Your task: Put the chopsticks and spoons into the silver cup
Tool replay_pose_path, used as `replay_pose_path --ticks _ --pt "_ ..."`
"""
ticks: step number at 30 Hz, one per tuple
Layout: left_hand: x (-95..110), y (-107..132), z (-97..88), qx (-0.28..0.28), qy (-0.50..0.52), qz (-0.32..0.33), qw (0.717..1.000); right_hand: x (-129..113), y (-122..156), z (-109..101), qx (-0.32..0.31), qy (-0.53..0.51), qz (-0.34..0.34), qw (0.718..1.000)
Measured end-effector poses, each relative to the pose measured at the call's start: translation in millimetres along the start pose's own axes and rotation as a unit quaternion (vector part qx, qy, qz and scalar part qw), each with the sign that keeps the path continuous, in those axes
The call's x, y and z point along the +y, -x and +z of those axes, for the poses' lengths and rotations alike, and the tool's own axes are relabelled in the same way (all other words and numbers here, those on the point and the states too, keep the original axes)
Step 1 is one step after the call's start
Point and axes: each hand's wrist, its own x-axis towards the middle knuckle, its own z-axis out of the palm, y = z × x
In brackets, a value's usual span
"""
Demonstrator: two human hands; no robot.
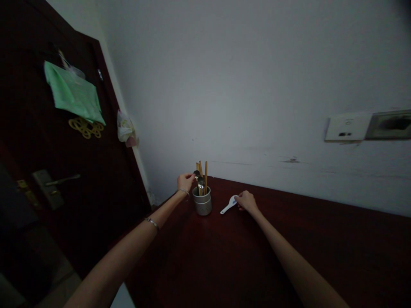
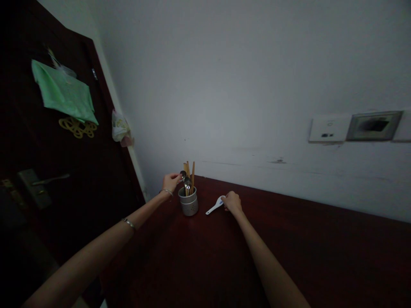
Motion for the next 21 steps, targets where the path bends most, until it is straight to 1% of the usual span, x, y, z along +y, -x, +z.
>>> replay_pose_path --ticks 4,9,12,16,21 --pt "7 -4 -3.6 0.014 -0.005 0.010 1.000 -1 3 -1 0.000 -0.006 -0.001 1.000" --pt "21 -11 -9.8 0.035 0.036 0.010 0.999 -1 3 -1 -0.003 -0.018 0.001 1.000" --pt "30 -17 -15.2 0.047 0.047 0.028 0.997 1 0 0 -0.006 -0.022 0.005 1.000" --pt "42 -25 -24.1 0.084 0.063 0.057 0.993 4 -3 2 -0.009 -0.026 0.007 1.000" --pt "61 -39 -40.8 0.127 0.135 0.025 0.982 7 -4 4 -0.007 -0.036 0.003 0.999"
